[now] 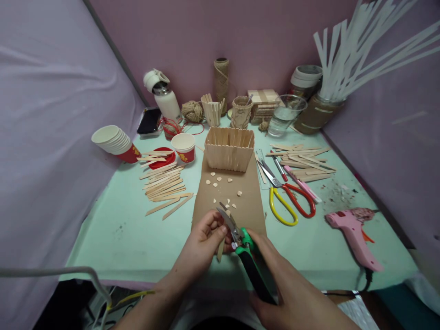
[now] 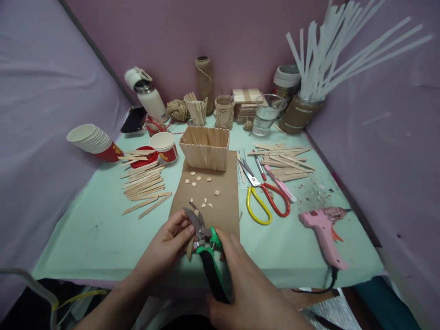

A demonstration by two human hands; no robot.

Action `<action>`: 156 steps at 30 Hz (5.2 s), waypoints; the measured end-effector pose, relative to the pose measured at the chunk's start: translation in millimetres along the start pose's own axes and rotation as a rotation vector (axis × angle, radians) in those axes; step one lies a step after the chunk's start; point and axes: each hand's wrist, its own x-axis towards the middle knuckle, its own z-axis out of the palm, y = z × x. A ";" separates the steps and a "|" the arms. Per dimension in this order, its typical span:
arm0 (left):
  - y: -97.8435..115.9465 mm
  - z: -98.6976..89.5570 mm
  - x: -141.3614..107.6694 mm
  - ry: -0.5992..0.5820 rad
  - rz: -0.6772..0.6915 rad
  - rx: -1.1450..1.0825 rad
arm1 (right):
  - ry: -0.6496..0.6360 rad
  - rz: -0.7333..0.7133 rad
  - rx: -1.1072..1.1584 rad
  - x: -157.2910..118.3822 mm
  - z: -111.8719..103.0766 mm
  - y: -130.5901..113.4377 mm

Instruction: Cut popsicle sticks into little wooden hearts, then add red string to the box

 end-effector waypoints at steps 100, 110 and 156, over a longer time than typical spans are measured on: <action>9.3 -18.8 55.5 0.043 0.483 1.218 | 0.637 0.027 -1.077 60.6 -103.7 32.4; 11.2 -16.2 54.5 0.042 0.415 1.215 | 0.615 0.254 -1.302 44.3 -89.3 39.1; 13.7 -30.4 52.2 0.207 -0.043 0.046 | 0.594 0.391 -1.170 44.6 -74.3 32.3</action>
